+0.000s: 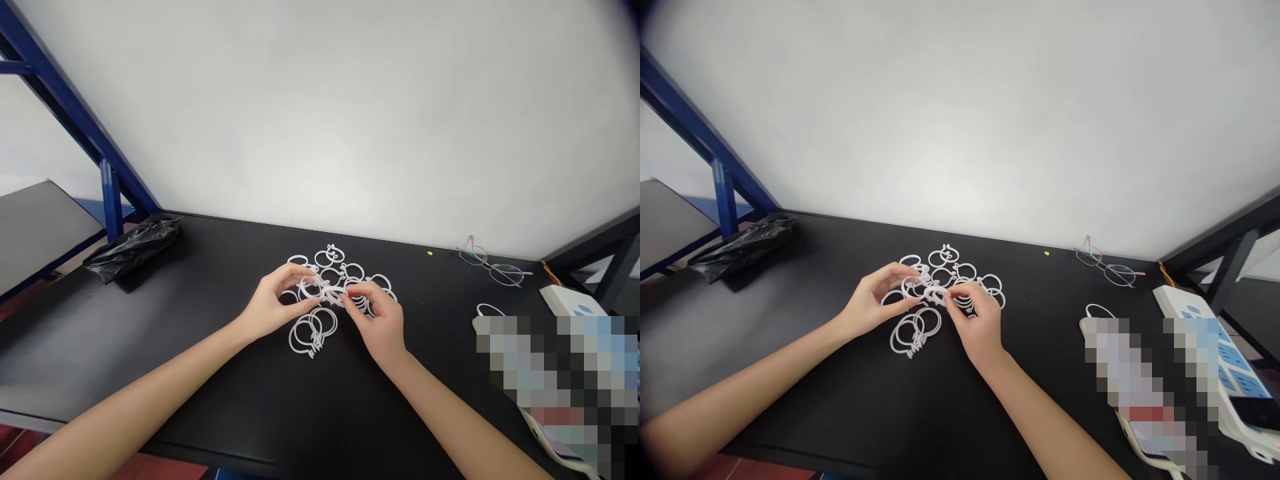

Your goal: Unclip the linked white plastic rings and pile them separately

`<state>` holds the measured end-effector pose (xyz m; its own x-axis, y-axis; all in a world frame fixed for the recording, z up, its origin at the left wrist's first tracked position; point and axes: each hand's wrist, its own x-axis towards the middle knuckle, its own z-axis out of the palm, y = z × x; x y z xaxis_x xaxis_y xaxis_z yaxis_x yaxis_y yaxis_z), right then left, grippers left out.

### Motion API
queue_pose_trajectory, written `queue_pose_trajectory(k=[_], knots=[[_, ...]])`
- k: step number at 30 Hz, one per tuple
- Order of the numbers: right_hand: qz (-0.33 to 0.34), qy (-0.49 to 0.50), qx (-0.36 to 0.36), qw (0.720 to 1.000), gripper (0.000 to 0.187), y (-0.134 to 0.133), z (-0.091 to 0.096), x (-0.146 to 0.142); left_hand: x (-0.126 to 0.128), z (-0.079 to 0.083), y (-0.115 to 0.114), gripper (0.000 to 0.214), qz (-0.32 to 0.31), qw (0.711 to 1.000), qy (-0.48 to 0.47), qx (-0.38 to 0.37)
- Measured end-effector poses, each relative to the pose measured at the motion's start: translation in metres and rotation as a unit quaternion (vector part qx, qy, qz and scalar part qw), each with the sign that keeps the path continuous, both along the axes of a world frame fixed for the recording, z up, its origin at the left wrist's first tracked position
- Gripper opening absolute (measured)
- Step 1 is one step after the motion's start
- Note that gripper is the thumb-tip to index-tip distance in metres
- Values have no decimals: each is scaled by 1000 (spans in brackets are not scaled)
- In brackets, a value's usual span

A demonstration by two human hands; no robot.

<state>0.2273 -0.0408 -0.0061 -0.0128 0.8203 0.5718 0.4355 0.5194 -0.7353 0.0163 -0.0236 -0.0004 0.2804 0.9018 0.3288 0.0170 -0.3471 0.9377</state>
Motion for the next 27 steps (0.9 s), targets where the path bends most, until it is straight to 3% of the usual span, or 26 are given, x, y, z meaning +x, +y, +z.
queue_pose_trajectory(k=[14, 27], knots=[[-24, 24, -50, 998, 6, 0, 0, 3, -4, 0, 0, 34, -95, 994, -32, -40], [-41, 41, -71, 996, 5, 5, -4, 6, -8, 1, 6, 23, -75, 996, -40, -22]])
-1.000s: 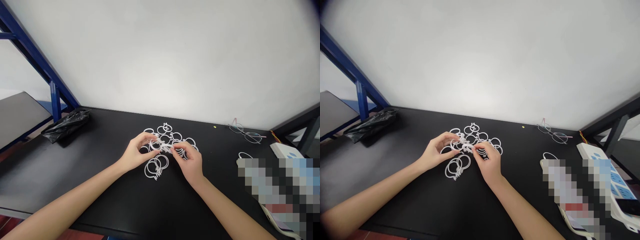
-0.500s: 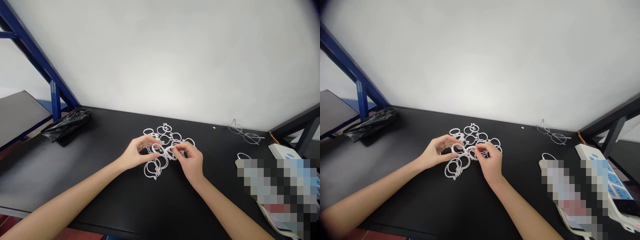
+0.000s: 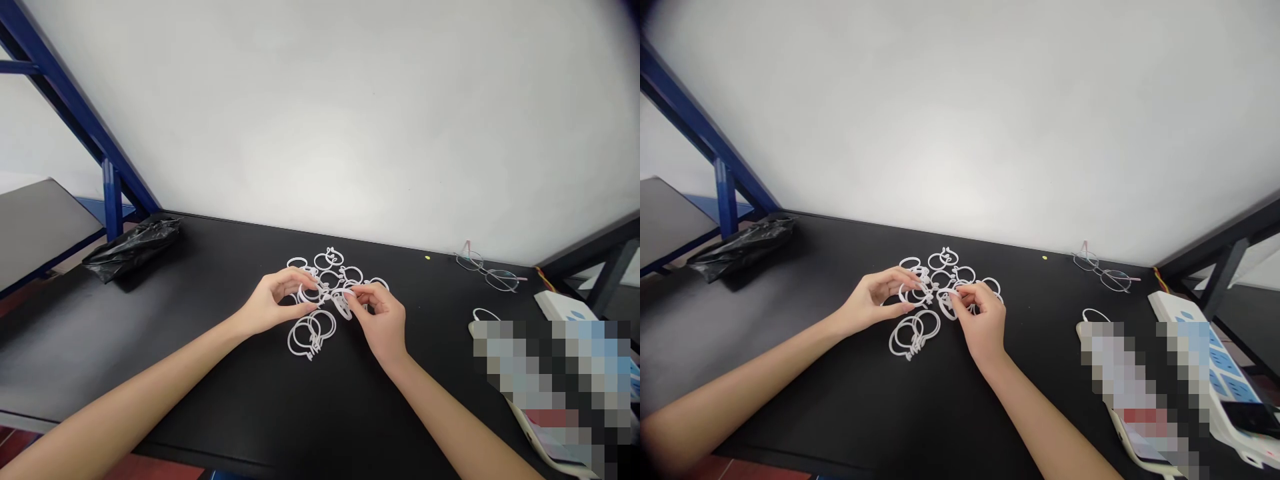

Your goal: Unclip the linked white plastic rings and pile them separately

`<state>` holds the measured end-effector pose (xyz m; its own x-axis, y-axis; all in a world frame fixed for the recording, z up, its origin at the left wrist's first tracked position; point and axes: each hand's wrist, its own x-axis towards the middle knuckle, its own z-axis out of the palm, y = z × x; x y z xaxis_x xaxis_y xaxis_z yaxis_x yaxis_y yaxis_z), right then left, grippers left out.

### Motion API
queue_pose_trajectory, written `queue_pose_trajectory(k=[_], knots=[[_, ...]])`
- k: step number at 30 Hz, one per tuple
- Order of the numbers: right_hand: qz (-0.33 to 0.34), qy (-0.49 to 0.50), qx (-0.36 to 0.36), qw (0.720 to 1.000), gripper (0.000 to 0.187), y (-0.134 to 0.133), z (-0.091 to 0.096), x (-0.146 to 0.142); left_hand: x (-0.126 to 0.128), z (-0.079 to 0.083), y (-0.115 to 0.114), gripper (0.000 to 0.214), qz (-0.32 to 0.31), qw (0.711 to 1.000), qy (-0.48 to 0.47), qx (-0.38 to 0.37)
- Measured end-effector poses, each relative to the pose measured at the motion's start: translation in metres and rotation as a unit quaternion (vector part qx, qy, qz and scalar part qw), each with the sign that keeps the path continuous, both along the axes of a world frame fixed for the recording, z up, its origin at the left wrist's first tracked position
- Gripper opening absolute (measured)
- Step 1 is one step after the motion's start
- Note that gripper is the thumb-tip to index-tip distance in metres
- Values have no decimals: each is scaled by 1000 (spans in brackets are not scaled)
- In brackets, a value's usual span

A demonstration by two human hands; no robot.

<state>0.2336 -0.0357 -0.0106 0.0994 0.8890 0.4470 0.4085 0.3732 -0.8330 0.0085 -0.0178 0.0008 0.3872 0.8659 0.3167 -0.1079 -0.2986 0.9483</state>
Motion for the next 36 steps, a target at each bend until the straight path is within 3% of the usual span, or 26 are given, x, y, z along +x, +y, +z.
queue_pose_trajectory(k=[4, 7, 15, 26, 36], knots=[[3, -18, 7, 1000, 8, -1, 1, -1, 1, 3, -1, 27, -2, 1000, -15, -22], [10, -34, 50, 998, 5, -3, 4, -2, 1, 5, -2, 30, -12, 999, -20, -32], [131, -66, 143, 979, 15, -11, 13, -10, 2, 7, -4, 33, -34, 997, -44, -50], [127, -18, 56, 990, 8, -15, 8, -10, 1, 5, -5, 46, -53, 996, -9, -65], [146, 26, 41, 988, 10, -17, 8, -12, 6, -1, -10, 58, -24, 995, 39, -92]])
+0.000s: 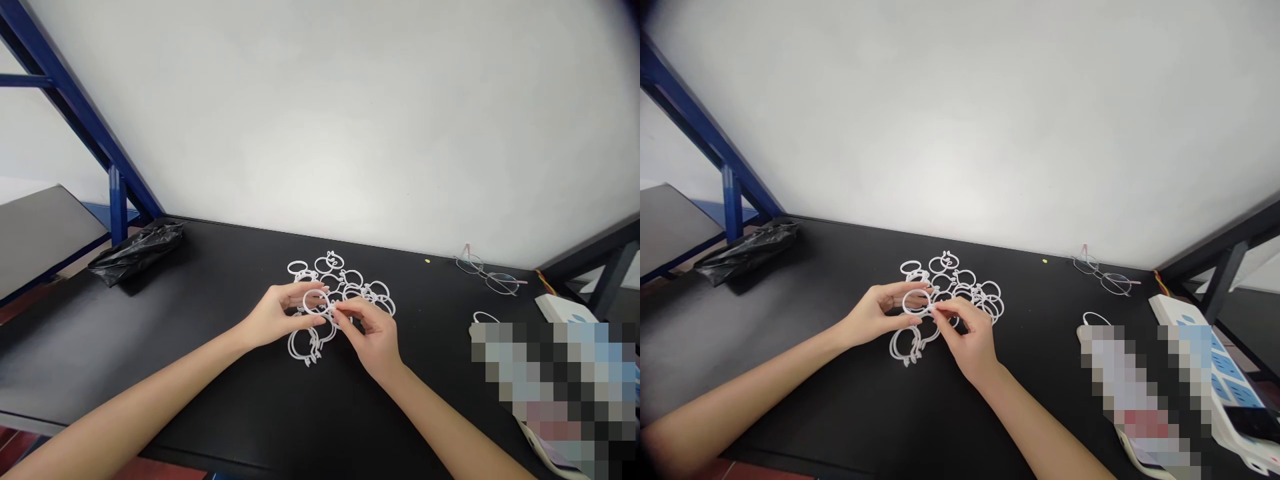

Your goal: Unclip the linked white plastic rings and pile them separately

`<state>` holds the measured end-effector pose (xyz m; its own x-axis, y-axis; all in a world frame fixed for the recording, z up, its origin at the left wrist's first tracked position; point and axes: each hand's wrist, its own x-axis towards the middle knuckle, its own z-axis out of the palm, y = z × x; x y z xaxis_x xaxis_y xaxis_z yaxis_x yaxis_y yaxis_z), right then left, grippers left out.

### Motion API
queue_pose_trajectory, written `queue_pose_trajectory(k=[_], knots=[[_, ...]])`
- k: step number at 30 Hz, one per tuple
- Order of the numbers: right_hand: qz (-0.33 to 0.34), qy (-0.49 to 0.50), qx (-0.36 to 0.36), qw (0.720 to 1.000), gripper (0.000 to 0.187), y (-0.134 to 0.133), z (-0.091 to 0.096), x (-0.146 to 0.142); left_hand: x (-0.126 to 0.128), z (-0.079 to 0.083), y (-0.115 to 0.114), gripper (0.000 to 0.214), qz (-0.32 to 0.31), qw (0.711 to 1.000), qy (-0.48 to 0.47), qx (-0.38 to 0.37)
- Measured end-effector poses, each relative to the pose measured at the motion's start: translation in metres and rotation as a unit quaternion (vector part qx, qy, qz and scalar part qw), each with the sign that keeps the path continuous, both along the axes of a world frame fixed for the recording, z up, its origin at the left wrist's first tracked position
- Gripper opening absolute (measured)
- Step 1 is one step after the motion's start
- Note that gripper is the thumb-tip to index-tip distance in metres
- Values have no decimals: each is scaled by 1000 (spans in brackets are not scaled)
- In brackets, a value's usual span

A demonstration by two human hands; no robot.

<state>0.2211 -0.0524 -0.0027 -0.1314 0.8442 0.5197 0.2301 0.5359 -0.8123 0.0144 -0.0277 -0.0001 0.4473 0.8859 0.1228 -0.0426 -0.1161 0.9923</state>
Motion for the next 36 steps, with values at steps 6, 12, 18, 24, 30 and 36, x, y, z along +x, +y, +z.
queue_pose_trajectory(k=[6, 12, 18, 24, 30, 36], knots=[[1, 2, 0, 1000, 11, -1, -1, 0, 0, -3, 0, 52, 4, 1000, 20, 2], [7, 13, -8, 1000, 11, -1, -2, 0, 0, 2, 1, 42, -13, 1000, 15, 5], [20, 30, 6, 999, 14, -2, 0, -1, 0, 5, 0, 41, -24, 1000, 3, -1], [17, 27, 29, 999, 19, -5, 3, -1, 1, 7, -2, 42, -23, 1000, 0, 3], [22, 39, 35, 998, 21, -5, 2, -2, 1, 11, -5, 41, -23, 1000, 2, 6], [23, 44, 33, 998, 22, -6, 2, -2, 2, 10, -5, 41, -26, 1000, -11, 0]])
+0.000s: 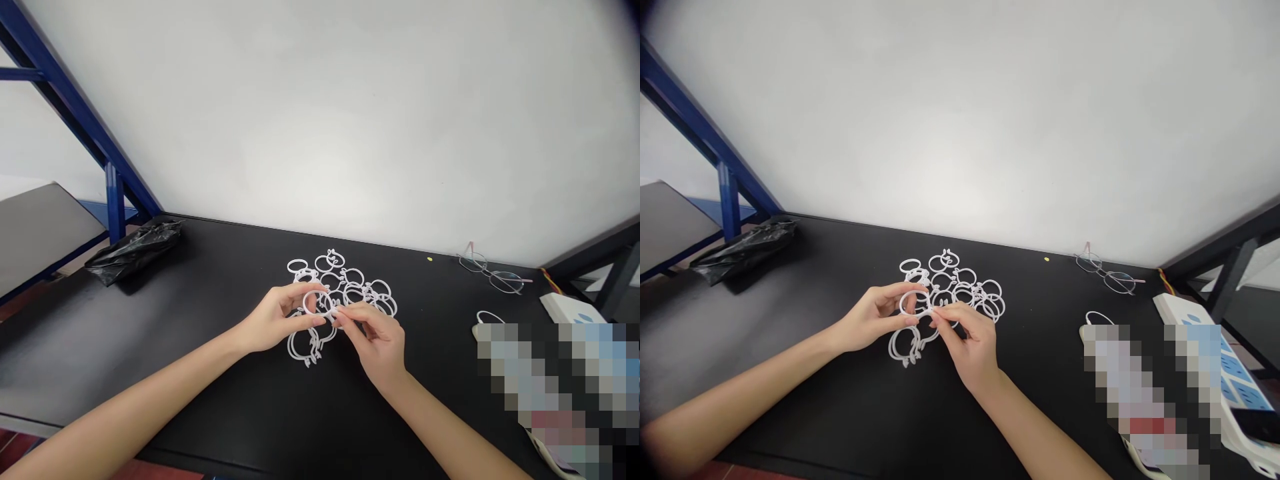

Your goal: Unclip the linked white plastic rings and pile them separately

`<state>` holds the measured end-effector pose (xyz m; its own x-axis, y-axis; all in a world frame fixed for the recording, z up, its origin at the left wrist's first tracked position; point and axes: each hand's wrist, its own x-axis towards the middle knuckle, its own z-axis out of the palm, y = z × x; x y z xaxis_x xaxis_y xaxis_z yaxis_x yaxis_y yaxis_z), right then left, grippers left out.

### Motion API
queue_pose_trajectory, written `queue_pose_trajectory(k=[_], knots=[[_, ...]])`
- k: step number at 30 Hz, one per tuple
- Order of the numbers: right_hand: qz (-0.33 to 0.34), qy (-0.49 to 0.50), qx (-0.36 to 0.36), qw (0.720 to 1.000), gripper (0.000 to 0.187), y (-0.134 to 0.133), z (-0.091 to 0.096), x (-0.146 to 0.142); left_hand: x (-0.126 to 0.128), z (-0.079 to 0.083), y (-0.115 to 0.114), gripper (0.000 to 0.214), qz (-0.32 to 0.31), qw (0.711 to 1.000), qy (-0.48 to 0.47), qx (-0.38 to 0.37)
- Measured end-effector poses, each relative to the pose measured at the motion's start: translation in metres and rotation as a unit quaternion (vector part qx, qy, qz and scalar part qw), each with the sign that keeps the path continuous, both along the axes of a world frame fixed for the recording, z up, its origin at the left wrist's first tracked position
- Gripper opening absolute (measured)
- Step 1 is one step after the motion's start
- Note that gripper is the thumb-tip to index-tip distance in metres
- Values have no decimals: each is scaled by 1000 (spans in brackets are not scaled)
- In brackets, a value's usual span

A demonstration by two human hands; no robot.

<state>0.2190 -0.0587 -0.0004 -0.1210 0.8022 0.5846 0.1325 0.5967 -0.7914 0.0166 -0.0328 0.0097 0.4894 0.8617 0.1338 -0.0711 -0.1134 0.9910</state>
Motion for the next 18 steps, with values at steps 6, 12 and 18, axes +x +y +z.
queue_pose_trajectory(k=[6, 12, 18], knots=[[1, 9, -7, 1000, 20, -1, -1, 0, 1, 0, -1, 38, -8, 1000, -9, -15], [3, 18, -18, 1000, 18, -4, -1, -3, 3, 0, -1, 35, -9, 999, -24, -30], [1, 21, -14, 1000, 17, -4, 1, -3, 4, 1, -1, 34, -19, 999, -26, -37]])
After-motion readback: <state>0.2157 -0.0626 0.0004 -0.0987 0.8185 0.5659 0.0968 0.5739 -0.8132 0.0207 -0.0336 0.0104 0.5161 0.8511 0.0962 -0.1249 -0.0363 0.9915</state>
